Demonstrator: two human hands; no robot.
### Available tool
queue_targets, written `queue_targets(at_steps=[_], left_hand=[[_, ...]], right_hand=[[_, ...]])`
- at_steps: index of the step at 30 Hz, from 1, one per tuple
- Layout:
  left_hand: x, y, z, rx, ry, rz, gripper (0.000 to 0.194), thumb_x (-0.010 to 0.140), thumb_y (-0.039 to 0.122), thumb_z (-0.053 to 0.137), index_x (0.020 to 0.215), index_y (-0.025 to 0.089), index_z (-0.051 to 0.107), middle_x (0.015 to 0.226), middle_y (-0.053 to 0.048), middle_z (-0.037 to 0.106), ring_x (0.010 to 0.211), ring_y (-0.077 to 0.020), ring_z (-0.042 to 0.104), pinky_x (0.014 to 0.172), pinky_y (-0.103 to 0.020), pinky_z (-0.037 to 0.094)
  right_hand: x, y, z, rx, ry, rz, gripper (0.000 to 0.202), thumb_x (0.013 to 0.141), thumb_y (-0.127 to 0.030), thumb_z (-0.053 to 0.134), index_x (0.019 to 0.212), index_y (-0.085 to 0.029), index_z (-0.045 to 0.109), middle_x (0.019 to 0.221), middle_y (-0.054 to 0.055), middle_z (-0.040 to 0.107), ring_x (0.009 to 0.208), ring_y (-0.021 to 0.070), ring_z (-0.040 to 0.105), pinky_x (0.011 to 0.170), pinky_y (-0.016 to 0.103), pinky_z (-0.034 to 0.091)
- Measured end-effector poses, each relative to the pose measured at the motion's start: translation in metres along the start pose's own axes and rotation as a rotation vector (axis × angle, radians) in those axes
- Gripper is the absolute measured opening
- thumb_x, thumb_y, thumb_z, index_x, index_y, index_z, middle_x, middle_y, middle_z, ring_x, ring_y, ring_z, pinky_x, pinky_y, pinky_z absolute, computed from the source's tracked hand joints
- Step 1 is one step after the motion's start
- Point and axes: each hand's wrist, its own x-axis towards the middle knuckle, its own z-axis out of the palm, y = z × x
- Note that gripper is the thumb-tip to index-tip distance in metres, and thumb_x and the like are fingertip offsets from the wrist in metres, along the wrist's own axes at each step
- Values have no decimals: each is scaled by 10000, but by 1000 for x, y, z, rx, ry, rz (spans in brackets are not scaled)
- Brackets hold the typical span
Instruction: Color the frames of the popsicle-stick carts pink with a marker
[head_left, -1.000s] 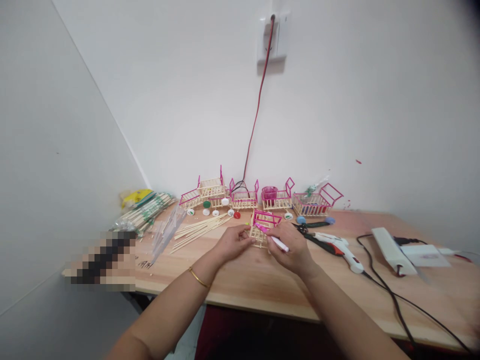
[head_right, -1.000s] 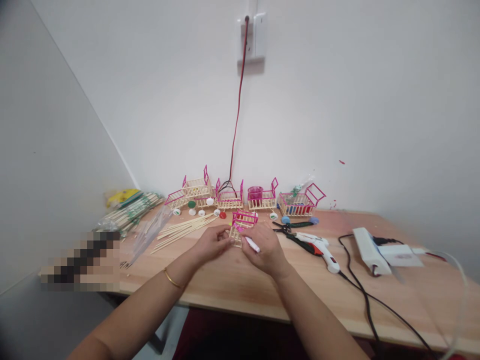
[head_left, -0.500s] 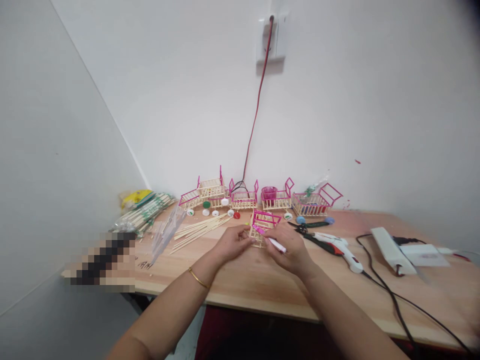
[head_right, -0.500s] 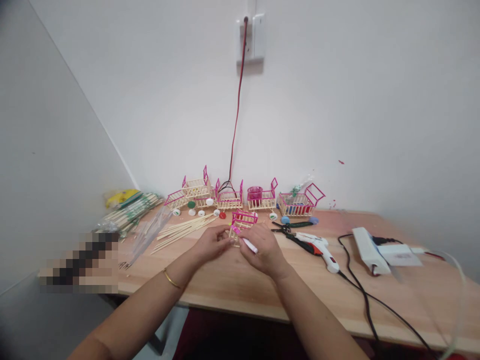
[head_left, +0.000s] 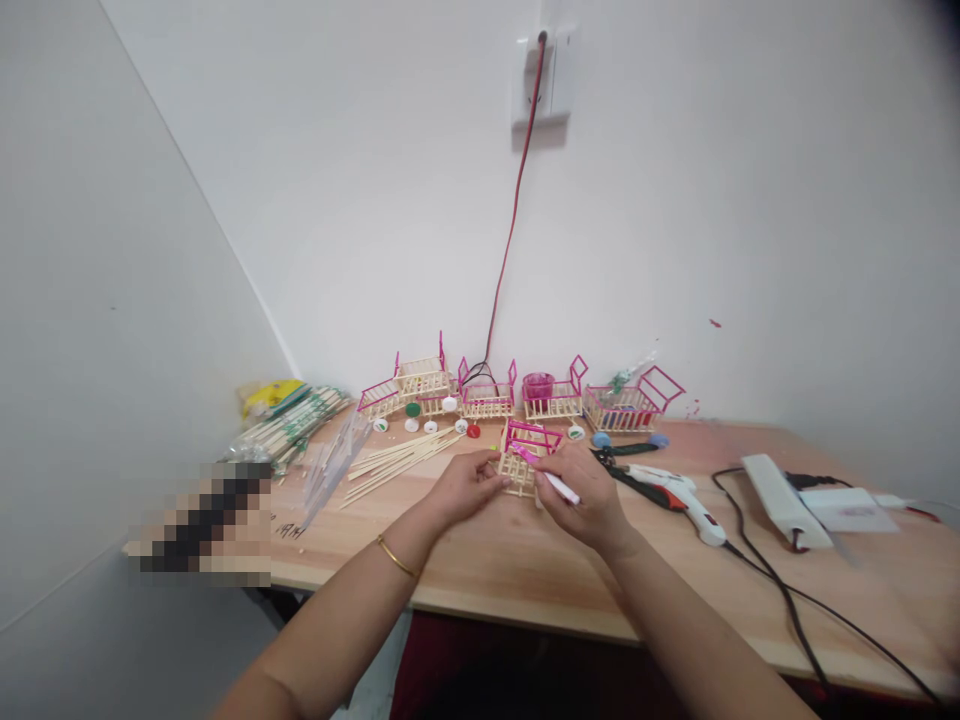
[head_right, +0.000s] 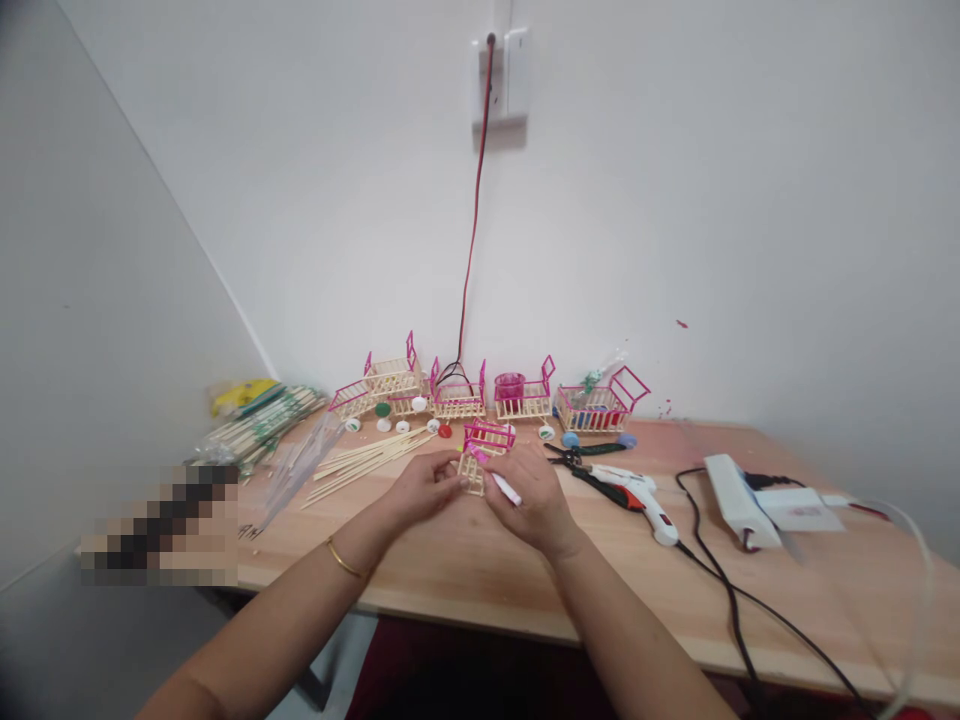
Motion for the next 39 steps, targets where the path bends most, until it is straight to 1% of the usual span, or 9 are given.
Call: queue_targets(at_steps=[9,13,19,29,35,39], left_hand=[[-1,5,0,3,-1,5,397,785,340,652,1111,113,667,620,36,527,547,-89,414,550,-200,336],[0,3,0,-8,-10,22,391,794,343,647,1123,133,665,640,32,544,555,-90,423,561,-200,342],[0,2,0,-3,1,8,397,784,361,657,1095,115,667,644,24,550,564,-94,429,561,-199,345],[0,1,-1,32,4,17,382,787,345,655,1100,125,672,680,8,596,591,-104,463,586,-207,373],[0,2,-1,19,-11,19,383,800,345,644,1115,127,665,654,18,581,584,-105,461,582,-208,373],[0,1,0,24,15,15,393,786,347,663,1105,118,669,660,16,582,591,-103,465,588,-207,372]], right_hand=[[-4,0,1,6,-25,24,232,820,-64,602,1001,-208,583,797,59,644,734,199,565,671,361,459],[-3,1,0,5,-31,24,228,816,-65,594,993,-209,582,795,56,648,734,201,574,667,358,453],[-1,0,0,-3,-14,39,206,830,-83,581,992,-210,597,775,53,646,714,195,571,663,351,458],[-3,0,1,-5,-15,41,204,828,-96,582,996,-209,607,788,59,654,723,200,581,669,355,466],[-4,0,1,13,-32,45,202,826,-93,576,984,-218,598,782,45,648,711,191,575,668,355,461],[-4,0,2,-1,-19,32,217,824,-78,584,998,-208,594,783,53,647,719,196,567,661,352,459]])
